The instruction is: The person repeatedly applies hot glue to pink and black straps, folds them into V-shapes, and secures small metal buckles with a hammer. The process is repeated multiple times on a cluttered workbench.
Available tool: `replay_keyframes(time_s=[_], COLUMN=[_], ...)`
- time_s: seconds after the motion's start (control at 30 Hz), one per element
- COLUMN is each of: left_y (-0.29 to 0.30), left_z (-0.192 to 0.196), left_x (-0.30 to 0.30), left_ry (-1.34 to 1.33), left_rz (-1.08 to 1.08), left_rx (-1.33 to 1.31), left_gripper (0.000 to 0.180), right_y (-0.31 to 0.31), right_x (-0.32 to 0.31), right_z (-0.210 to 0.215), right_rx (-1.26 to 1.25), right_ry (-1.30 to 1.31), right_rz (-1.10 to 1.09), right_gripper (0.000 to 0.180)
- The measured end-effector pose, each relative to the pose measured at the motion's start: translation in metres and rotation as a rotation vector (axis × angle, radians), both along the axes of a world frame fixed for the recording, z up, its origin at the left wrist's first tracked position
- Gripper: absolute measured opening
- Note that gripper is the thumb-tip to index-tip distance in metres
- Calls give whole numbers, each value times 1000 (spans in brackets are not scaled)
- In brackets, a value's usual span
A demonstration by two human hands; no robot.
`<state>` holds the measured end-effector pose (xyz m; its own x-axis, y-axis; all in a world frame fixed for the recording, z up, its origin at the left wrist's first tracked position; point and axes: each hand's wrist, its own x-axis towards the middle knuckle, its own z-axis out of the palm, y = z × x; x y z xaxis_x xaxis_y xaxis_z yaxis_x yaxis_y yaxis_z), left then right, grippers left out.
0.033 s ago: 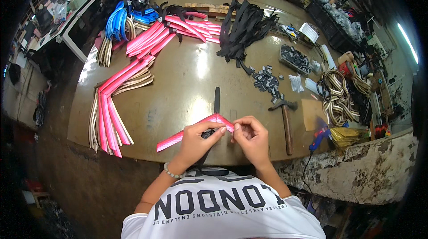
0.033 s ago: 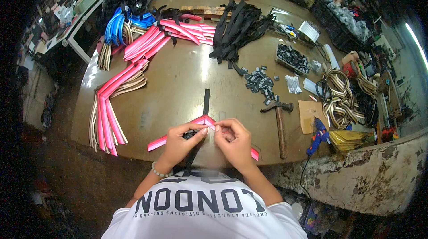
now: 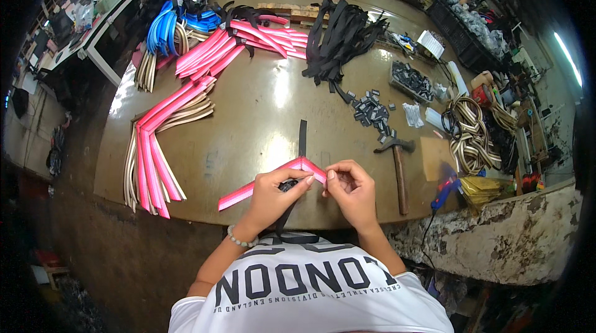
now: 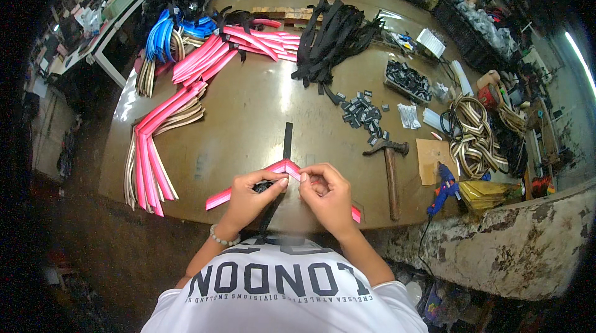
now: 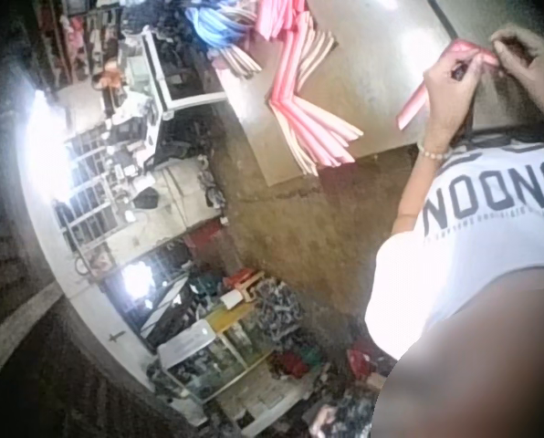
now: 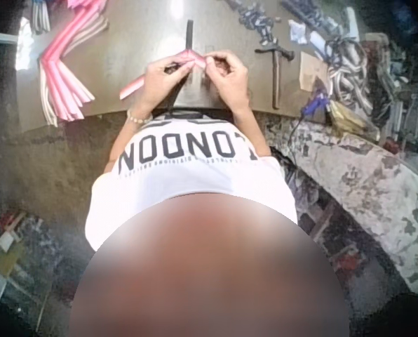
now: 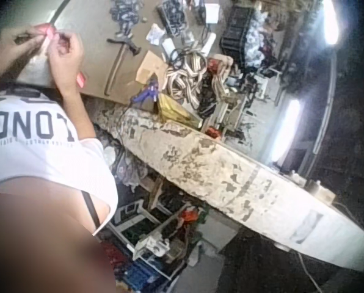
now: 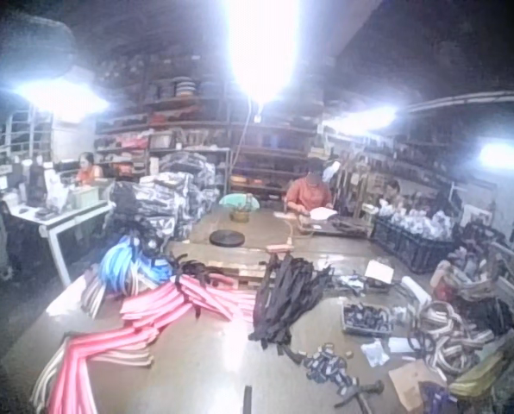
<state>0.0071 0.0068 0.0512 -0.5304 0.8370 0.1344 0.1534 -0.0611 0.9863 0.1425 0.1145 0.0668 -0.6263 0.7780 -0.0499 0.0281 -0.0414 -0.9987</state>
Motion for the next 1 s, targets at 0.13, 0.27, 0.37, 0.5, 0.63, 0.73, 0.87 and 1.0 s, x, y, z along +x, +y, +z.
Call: replay_keyframes(time_s=[0.13,0.27,0.37,0.5,0.63,0.73,0.87,1.0], left_y=[0,0,-1,6,8,7,4,7], left_z=[-1,3,6,2,-4,-4,-1,-2], left_x=[1,8,12,14,15,14,13,15], left_ry=[-3,70,-5,314,-51,-111,-228,-203], left_rz=[27,-46,-177,1,53,58,83,76], left_rx=[-1,-72,-81,-10,-76,-75,-51,-6], left_gripper=[24,36,46,42,18,18,16,20], right_y=[-3,-8,-6,4,9,8,1,-9], right_x=[5,6,8,10,13,12,6,2], right_z=[-3,-6,-7,-10,-12,-13,-12,-9], right_rx=[-90,96,84,89,-93,-57,401,664], right_ry=[56,-35,68,118,199,180,55,48], right_rz=[373,312,308,125,-1,-50,-160,-41], right_gripper=[35,30,18,15,13,13,19,20])
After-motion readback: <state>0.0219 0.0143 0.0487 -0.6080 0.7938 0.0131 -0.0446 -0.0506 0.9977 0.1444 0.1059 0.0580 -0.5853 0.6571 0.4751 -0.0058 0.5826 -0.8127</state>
